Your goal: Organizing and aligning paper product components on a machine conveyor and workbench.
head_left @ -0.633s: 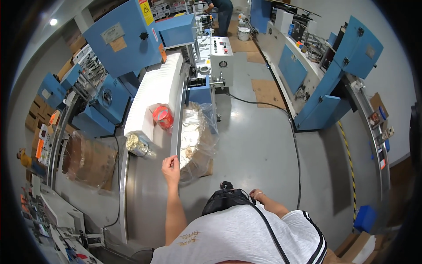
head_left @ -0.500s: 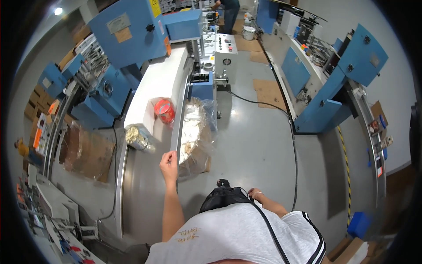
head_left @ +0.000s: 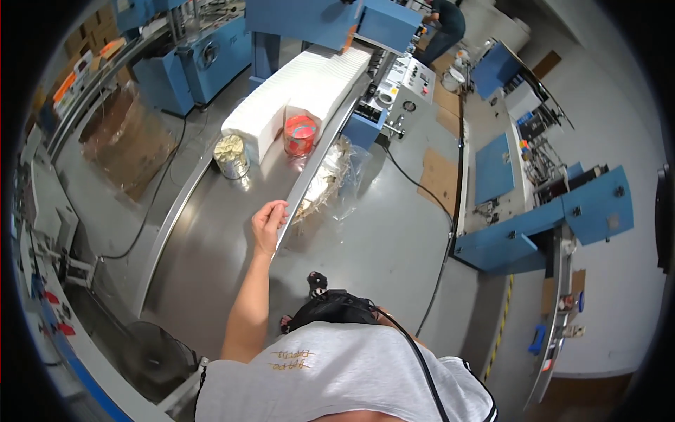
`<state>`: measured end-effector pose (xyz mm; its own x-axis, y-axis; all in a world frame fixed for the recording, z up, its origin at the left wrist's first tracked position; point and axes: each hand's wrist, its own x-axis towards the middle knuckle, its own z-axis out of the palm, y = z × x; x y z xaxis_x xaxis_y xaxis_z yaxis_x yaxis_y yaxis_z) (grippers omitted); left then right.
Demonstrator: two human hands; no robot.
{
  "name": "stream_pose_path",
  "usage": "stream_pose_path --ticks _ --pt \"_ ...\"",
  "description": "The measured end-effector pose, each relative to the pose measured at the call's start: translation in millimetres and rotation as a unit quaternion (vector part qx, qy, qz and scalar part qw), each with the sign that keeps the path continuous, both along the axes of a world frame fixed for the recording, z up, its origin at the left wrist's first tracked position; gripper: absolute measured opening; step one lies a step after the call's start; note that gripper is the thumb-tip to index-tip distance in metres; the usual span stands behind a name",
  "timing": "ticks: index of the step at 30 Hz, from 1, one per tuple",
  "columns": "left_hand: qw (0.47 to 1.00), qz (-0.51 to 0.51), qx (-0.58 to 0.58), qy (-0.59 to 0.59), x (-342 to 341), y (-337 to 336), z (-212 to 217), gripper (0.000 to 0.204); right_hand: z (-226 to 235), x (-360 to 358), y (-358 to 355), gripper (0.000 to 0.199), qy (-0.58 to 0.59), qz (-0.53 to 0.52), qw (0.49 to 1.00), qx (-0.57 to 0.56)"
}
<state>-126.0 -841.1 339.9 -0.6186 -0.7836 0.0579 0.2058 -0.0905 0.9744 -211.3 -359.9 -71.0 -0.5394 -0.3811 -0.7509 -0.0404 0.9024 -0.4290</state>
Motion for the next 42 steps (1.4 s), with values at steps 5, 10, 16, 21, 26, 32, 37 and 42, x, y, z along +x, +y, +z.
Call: stream_pose_path --ticks 5,10,16,21,26,32,37,42 --pt "0.997 -0.009 0.073 0.017 0 -4 -7 0.023 1 -34 -2 0.033 -0.020 0.053 0.998 -0.020" --pt "0.992 -0.003 0.120 0.046 2 -3 -6 0.024 -6 -79 -7 0.031 -0.027 0.106 0.993 -0.034" --pt "0.992 0.001 0.118 0.047 5 -4 2 0.025 170 -108 -118 0.030 0.029 0.251 0.967 -0.026" --pt "0.995 -0.008 0.092 0.032 6 -5 8 0.028 143 -149 -153 0.030 -0.047 0.229 0.972 -0.028" --pt "0.997 0.011 0.068 0.035 14 -11 6 0.028 204 -131 -248 0.021 0.025 0.339 0.937 -0.080" --pt "0.996 0.017 0.088 0.023 11 -14 6 0.026 251 -110 -332 0.018 0.000 0.335 0.922 -0.192" --pt "0.998 0.022 0.006 -0.057 6 -6 4 0.018 281 -90 -365 0.019 0.148 0.618 0.765 -0.110" --pt "0.995 0.063 -0.023 -0.072 4 -4 -5 0.022 392 -96 -393 0.022 -0.092 0.570 0.803 -0.148"
